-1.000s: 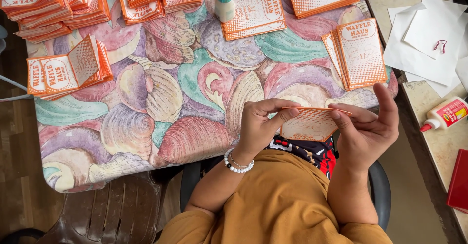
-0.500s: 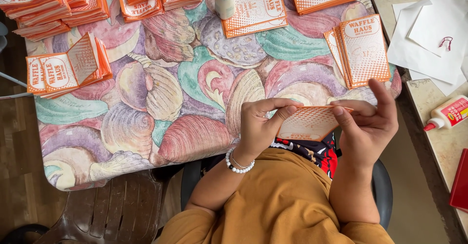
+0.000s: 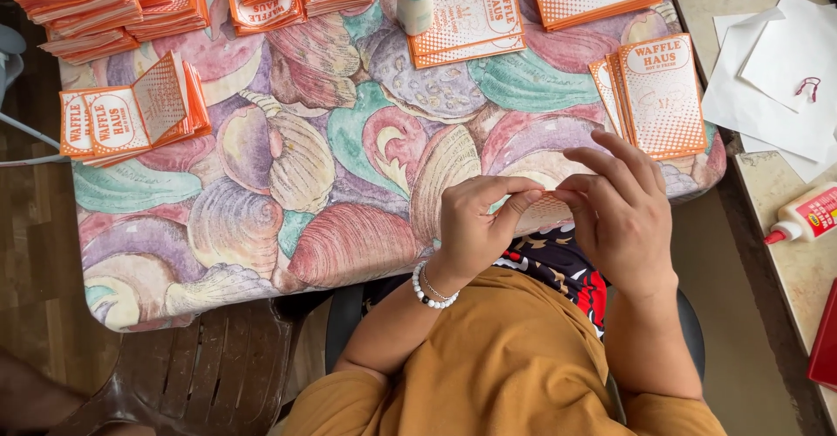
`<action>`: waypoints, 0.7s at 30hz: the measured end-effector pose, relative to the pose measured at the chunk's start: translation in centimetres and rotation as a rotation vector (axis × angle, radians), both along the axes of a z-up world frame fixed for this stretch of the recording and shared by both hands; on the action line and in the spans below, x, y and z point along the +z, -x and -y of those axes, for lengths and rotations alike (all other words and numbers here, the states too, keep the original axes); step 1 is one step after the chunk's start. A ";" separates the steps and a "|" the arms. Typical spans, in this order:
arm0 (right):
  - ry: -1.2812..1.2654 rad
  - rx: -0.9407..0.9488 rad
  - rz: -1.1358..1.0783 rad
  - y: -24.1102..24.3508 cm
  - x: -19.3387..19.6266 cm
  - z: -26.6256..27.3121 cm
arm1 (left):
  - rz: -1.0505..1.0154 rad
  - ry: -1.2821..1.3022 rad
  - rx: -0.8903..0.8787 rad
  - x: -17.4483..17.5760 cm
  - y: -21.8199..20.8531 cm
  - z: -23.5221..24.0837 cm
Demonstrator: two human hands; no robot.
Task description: Assembling paper bags by applying glue to the edges and folding them into shape.
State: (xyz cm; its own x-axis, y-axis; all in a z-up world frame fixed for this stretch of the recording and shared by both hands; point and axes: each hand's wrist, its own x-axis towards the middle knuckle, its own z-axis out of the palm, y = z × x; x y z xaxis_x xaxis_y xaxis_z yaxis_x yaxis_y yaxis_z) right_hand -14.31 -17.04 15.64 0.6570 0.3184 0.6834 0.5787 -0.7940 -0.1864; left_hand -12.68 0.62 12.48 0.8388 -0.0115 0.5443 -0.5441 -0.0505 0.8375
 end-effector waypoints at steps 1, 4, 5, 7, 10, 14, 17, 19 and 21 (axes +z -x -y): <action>0.001 -0.006 0.000 0.1 0.0 0.3 | 0.000 0.001 -0.006 0.0 0.0 0.0; 0.062 -0.012 0.005 0.7 0.7 1.1 | -0.014 0.019 -0.025 0.1 0.0 -0.3; 0.062 0.006 -0.070 0.9 1.4 1.5 | -0.003 -0.043 -0.018 0.1 -0.1 -0.7; 0.064 0.023 -0.145 1.5 3.0 1.2 | 0.008 -0.102 -0.012 0.3 -0.5 -1.3; -0.160 0.005 -0.029 3.4 4.1 0.5 | -0.059 0.000 -0.016 0.6 -0.1 -1.7; -0.407 0.020 -0.152 2.5 3.0 1.3 | -0.262 0.486 -0.140 -0.9 -0.8 -1.7; -0.484 -0.020 -0.270 1.7 -0.1 1.8 | -0.411 0.711 -0.207 -2.7 -1.3 -1.2; -0.498 -0.063 -0.285 1.5 -1.9 2.5 | -0.490 0.759 -0.219 -2.3 -1.4 -1.1; -0.356 -0.204 -0.249 1.6 -2.7 3.4 | -0.446 0.535 -0.249 -0.8 -1.1 -1.4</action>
